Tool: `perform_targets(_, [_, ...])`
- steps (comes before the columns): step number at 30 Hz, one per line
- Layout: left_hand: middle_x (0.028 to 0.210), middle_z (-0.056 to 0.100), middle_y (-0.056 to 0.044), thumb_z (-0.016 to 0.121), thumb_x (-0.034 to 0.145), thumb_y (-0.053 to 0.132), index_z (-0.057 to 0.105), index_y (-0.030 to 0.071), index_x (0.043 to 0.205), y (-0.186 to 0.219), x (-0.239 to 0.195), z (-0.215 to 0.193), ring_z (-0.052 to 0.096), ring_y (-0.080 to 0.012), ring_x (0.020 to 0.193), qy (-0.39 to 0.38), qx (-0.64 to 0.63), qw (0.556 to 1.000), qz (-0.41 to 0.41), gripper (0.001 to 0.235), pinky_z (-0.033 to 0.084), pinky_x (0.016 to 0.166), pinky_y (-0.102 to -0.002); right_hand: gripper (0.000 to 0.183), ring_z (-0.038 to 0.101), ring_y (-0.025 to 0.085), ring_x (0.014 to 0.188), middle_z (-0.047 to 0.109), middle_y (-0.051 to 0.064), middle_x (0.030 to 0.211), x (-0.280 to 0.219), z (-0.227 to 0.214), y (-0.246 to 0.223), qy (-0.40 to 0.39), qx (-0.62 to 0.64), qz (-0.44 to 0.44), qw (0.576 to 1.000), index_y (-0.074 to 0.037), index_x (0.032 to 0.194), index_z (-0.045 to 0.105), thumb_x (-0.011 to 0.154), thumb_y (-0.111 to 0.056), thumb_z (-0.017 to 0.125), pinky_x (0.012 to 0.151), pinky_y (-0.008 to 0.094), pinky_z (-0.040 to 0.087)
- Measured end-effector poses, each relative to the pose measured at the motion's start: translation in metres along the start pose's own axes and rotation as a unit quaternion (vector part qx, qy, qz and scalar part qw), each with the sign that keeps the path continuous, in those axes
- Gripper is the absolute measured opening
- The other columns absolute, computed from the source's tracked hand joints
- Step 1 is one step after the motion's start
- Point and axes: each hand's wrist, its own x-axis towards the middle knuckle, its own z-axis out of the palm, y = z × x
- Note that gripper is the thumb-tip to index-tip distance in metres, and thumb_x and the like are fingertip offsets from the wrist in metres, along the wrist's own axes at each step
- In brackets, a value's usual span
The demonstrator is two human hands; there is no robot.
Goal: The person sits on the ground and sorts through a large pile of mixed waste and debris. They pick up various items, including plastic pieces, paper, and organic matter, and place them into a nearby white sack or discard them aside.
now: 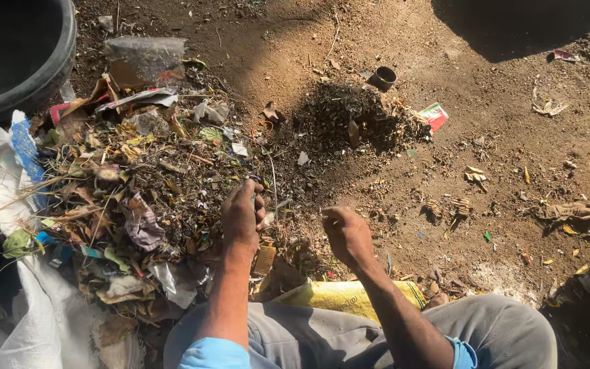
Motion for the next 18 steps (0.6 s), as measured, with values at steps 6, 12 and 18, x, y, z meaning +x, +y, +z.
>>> perform_targets(6, [0.071,0.056,0.002,0.058,0.100,0.036,0.067,0.006,0.097,0.002,0.000,-0.012,0.049,-0.0048,0.049,0.020,-0.028,0.999,0.007,0.031,0.033,0.037,-0.020,0.017,0.070,0.031,0.077,0.070,0.011,0.091,-0.058,0.042,-0.057,-0.068,-0.014,-0.068,0.995,-0.011,0.099,0.076,0.091,-0.025,0.072,0.064,0.043,0.057])
perform_targets(12, [0.070,0.057,0.002,0.061,0.098,0.036,0.067,0.006,0.096,-0.003,0.003,-0.015,0.051,-0.0056,0.048,0.020,-0.029,0.999,0.025,0.031,0.034,0.037,-0.021,0.023,0.069,0.026,0.073,0.072,0.012,0.092,-0.060,0.050,-0.054,-0.015,0.025,-0.085,0.996,-0.009,0.106,0.072,0.086,-0.019,0.075,0.058,0.038,0.056])
perform_targets(18, [0.070,0.056,0.001,0.064,0.095,0.041,0.068,0.006,0.096,-0.007,0.007,-0.012,0.050,-0.0049,0.050,0.009,-0.010,1.000,0.021,0.035,0.034,0.036,-0.021,0.030,0.063,0.010,0.068,0.077,0.009,0.094,-0.020,0.017,-0.005,-0.090,0.389,0.193,0.896,0.000,0.122,0.070,0.094,-0.009,0.070,0.059,0.026,0.053])
